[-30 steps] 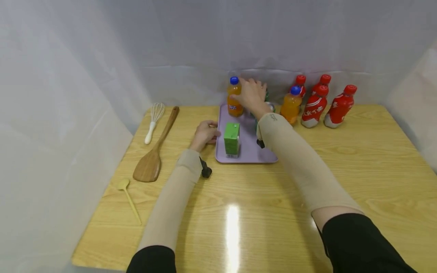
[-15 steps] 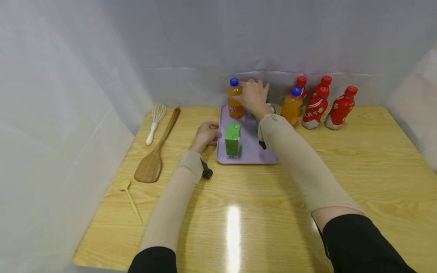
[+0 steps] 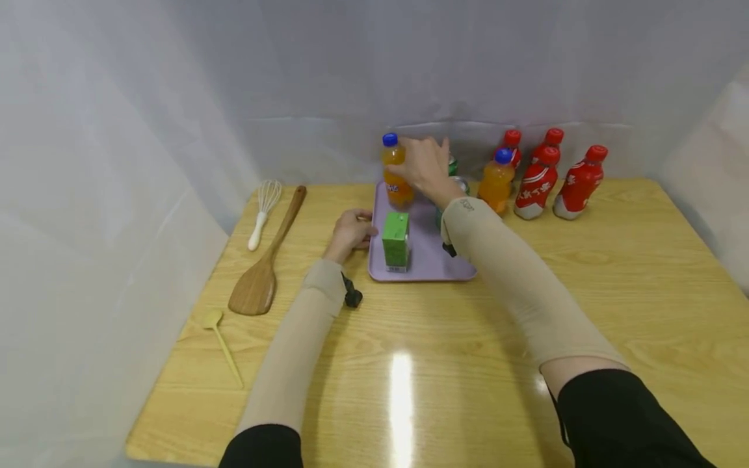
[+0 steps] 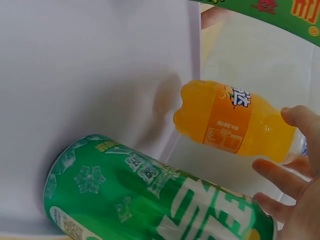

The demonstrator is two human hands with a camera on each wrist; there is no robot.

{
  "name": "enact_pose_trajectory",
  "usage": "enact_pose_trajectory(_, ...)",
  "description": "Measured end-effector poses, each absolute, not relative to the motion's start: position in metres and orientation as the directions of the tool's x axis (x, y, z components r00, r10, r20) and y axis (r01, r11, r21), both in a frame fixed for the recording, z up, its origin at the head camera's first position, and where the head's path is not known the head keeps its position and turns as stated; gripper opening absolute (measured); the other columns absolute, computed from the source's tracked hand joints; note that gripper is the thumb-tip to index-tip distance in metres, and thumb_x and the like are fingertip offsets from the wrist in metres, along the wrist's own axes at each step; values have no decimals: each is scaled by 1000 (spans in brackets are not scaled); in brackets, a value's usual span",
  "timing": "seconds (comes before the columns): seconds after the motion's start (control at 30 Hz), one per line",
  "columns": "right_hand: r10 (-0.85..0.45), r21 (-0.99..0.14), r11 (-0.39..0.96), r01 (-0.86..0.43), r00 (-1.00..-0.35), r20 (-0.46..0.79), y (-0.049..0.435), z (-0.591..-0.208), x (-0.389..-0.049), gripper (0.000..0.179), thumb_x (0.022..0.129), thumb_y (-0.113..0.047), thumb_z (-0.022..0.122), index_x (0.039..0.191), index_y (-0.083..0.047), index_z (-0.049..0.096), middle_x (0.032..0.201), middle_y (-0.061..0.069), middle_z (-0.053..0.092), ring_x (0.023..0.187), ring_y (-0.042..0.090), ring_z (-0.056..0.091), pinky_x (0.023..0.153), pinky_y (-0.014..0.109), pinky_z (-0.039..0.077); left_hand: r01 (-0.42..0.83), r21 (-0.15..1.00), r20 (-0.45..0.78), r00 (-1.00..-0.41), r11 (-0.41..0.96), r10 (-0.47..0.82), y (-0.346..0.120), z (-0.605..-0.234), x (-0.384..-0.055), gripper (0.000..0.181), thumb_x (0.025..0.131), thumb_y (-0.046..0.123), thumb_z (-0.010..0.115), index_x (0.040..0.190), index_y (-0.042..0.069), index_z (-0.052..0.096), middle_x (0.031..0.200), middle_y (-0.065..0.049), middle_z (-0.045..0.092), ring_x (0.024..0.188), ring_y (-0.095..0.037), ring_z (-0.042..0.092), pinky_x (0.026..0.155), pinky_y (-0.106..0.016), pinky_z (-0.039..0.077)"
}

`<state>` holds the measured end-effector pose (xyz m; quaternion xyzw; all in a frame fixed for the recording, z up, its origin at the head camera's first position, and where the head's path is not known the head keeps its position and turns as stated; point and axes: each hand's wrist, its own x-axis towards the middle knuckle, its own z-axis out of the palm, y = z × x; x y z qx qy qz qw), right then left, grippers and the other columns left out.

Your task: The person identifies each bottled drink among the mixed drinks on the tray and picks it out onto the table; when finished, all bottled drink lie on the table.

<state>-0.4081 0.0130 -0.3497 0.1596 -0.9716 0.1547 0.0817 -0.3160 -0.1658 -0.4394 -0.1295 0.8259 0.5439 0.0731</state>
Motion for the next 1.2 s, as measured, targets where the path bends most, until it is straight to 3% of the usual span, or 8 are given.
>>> enact_pose_trajectory(0.1, -291, -281, 894, -349, -929, 229, 13, -347, -404, 74, 98, -56, 66, 162, -25, 43, 123, 11, 77, 117, 34, 68, 130, 60, 29, -298, 873, -269, -954, 386, -129, -167, -439, -314, 50, 97, 3, 69, 146, 5, 59, 130, -21, 69, 90, -19, 67, 75, -27, 65)
enact_pose_trajectory(0.2, -284, -300, 885, -355, -924, 255, 13, -343, -400, 74, 99, -57, 64, 162, -27, 42, 100, 12, 75, 82, 27, 64, 93, 42, 56, -295, 872, -266, -955, 391, -129, -167, -438, -313, 50, 97, 4, 68, 145, 5, 59, 130, -22, 69, 93, -20, 68, 78, -28, 65)
enact_pose_trajectory(0.27, -280, -323, 873, -366, -917, 283, 14, -339, -398, 72, 100, -58, 63, 162, -28, 42, 94, 12, 72, 68, 23, 53, 64, 34, 49, -288, 874, -257, -958, 390, -130, -168, -438, -313, 50, 96, 3, 68, 145, 5, 60, 130, -22, 69, 93, -20, 68, 77, -27, 65)
enact_pose_trajectory(0.33, -278, -345, 858, -380, -910, 309, 15, -335, -395, 71, 100, -57, 63, 162, -29, 42, 99, 12, 74, 64, 22, 49, 54, 32, 40, -280, 877, -248, -960, 390, -131, -169, -438, -313, 50, 95, 2, 69, 144, 5, 60, 129, -22, 70, 92, -20, 68, 74, -25, 64)
enact_pose_trajectory(0.43, -277, -390, 830, -399, -901, 333, 15, -329, -392, 70, 101, -54, 65, 162, -28, 43, 123, 11, 76, 72, 24, 60, 59, 33, 49, -274, 877, -241, -962, 396, -132, -169, -439, -314, 50, 95, 1, 68, 144, 5, 60, 129, -22, 70, 90, -19, 66, 70, -23, 62)
enact_pose_trajectory(0.57, -278, -469, 781, -412, -902, 329, 16, -325, -387, 69, 101, -49, 68, 161, -25, 44, 145, 9, 67, 103, 27, 72, 84, 40, 62, -281, 872, -249, -960, 401, -131, -170, -439, -313, 51, 95, 1, 68, 145, 4, 59, 130, -22, 69, 91, -20, 65, 74, -26, 62)
enact_pose_trajectory(0.87, -248, -669, 617, -415, -909, 336, 18, -320, -372, 66, 101, -39, 71, 160, -25, 46, 144, 8, 68, 124, 26, 68, 101, 43, 61, -282, 874, -253, -959, 396, -127, -168, -441, -313, 52, 95, 1, 67, 146, 4, 58, 134, -22, 67, 97, -24, 67, 89, -37, 65)
enact_pose_trajectory(1.2, -191, -799, 467, -379, -925, 327, 20, -311, -357, 65, 100, -34, 73, 159, -30, 47, 152, 3, 61, 129, 22, 65, 103, 39, 61, -282, 874, -248, -959, 397, -136, -166, -442, -320, 50, 94, -1, 68, 144, 4, 60, 130, -23, 69, 97, -23, 68, 82, -31, 65)
